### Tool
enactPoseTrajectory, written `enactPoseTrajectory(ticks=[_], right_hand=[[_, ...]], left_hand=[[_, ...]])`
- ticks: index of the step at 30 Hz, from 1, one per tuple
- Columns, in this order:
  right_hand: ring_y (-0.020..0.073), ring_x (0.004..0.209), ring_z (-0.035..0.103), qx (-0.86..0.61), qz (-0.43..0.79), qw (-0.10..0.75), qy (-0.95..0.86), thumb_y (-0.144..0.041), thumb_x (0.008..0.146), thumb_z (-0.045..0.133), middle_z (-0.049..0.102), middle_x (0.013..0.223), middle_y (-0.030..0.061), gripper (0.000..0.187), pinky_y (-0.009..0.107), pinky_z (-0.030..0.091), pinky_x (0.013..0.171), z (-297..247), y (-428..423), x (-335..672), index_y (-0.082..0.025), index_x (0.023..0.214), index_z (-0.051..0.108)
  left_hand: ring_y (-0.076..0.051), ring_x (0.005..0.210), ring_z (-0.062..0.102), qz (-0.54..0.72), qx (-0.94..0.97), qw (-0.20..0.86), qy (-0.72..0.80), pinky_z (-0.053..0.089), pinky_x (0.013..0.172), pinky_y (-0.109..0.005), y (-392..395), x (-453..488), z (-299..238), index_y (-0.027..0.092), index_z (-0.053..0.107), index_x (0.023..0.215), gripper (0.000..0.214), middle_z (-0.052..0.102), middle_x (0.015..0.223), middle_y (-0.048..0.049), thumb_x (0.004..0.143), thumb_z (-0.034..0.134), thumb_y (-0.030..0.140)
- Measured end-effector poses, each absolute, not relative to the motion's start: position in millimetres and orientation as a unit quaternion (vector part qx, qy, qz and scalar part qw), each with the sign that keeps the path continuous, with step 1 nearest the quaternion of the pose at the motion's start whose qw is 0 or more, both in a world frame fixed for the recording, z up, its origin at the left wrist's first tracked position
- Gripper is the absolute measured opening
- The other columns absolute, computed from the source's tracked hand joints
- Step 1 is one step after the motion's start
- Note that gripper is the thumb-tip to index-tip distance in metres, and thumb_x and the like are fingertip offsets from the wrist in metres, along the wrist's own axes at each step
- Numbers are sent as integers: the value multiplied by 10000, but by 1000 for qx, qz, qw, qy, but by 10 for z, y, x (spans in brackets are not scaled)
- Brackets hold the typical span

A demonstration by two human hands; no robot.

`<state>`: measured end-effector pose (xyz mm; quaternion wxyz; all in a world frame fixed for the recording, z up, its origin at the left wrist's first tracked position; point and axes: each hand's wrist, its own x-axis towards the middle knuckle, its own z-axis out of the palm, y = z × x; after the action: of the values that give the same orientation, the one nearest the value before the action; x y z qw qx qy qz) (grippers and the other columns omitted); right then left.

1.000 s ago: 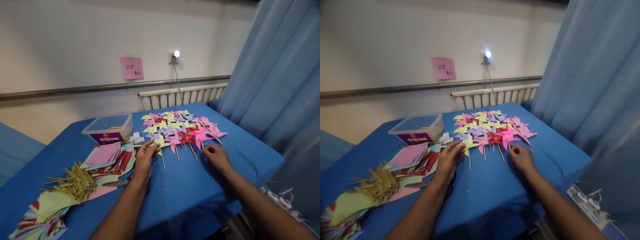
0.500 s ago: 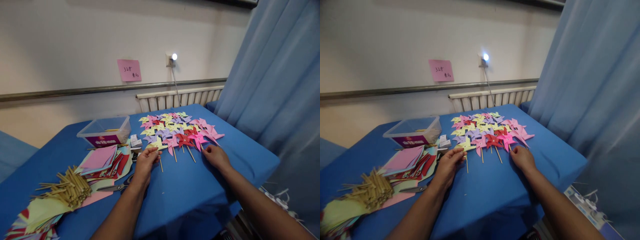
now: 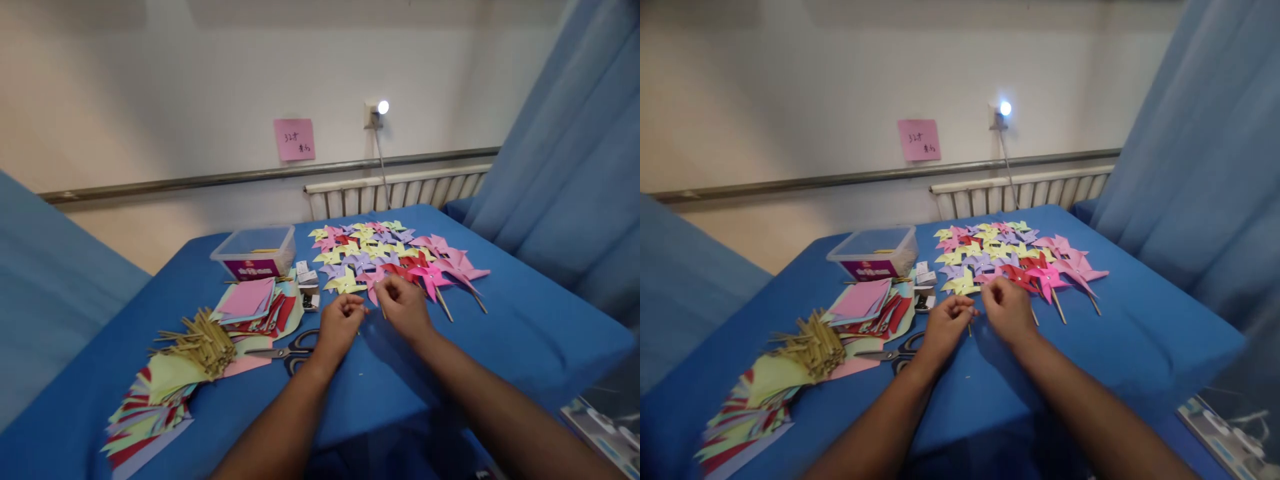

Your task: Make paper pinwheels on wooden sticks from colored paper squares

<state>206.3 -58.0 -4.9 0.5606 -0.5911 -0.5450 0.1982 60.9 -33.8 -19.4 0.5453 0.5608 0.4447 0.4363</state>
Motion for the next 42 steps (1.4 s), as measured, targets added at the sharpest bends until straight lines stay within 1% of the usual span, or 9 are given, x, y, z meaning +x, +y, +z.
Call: enactPoseTrajectory(ticks=[4, 8, 12, 18, 21, 27, 32, 38, 42], right_hand=[[107, 512, 390, -501, 368, 644, -446, -468, 776, 621, 439, 526, -51, 327, 238, 314, 488, 82, -259, 1353, -209, 604, 520], [89, 445, 319, -444, 484, 644, -393, -509, 764, 639, 412, 485, -72, 355, 239, 254, 437, -77, -169, 1036, -214, 618, 504], [98, 489, 379, -443, 451, 618, -468, -471, 758, 662, 465, 525, -57, 321, 244, 293, 484, -311, -194, 1018, -202, 625, 549], [108, 505, 400, -456, 424, 604, -497, -464, 781, 644, 464, 531, -59, 303, 254, 318, 515, -336, -162, 1070, -201, 653, 564], [114, 510, 422, -451, 426, 596, -510, -474, 782, 637, 487, 542, -53, 309, 256, 331, 520, -309, -158, 1070, -204, 648, 568], [117, 503, 424, -450, 428, 582, -525, -467, 780, 628, 508, 538, -43, 308, 255, 330, 513, -350, -141, 1071, -209, 623, 569], [124, 513, 440, -456, 425, 572, -532, -474, 775, 623, 513, 543, -41, 314, 258, 345, 518, -388, -96, 1072, -211, 614, 566], [133, 513, 488, -443, 443, 588, -511, -511, 790, 621, 560, 548, -27, 340, 260, 376, 523, -281, -113, 1131, -205, 646, 597], [194, 806, 650, -396, 519, 625, -427, -605, 801, 608, 715, 943, 74, 424, 276, 476, 643, -197, -80, 1237, -205, 913, 694]], left_hand=[[-165, 640, 583, 464, 584, 490, 451, 403, 596, -260, -440, 419, -207, 182, 651, 704, 48, 670, 695, -30, 668, 674, 205], [-167, 611, 570, 463, 566, 447, 515, 393, 578, -263, -618, 121, -199, 204, 666, 697, 37, 659, 663, -22, 691, 634, 187], [-197, 666, 625, 437, 592, 404, 544, 432, 632, -285, -715, -240, -110, 222, 698, 762, 73, 698, 719, -39, 737, 634, 246], [-255, 815, 634, 354, 660, 81, 657, 413, 776, -334, -361, -929, 315, 232, 738, 877, 174, 725, 871, -89, 792, 607, 310], [-312, 954, 621, 240, 693, -2, 680, 397, 845, -364, -119, -1128, 433, 204, 740, 956, 279, 723, 987, -147, 775, 625, 382], [-310, 806, 644, 83, 693, 15, 716, 390, 712, -345, 97, -1120, 371, 183, 735, 845, 259, 716, 815, -178, 742, 620, 390], [-273, 744, 641, 88, 683, -19, 725, 357, 654, -326, 124, -1149, 369, 192, 733, 805, 220, 721, 810, -170, 800, 539, 294], [-194, 673, 577, 389, 597, 22, 701, 359, 637, -287, 160, -1026, 612, 190, 701, 781, 201, 682, 730, -54, 774, 600, 364], [-128, 578, 522, 610, 456, 339, 552, 417, 620, -264, 182, -596, 669, 171, 649, 717, 199, 616, 651, 11, 650, 713, 347]])
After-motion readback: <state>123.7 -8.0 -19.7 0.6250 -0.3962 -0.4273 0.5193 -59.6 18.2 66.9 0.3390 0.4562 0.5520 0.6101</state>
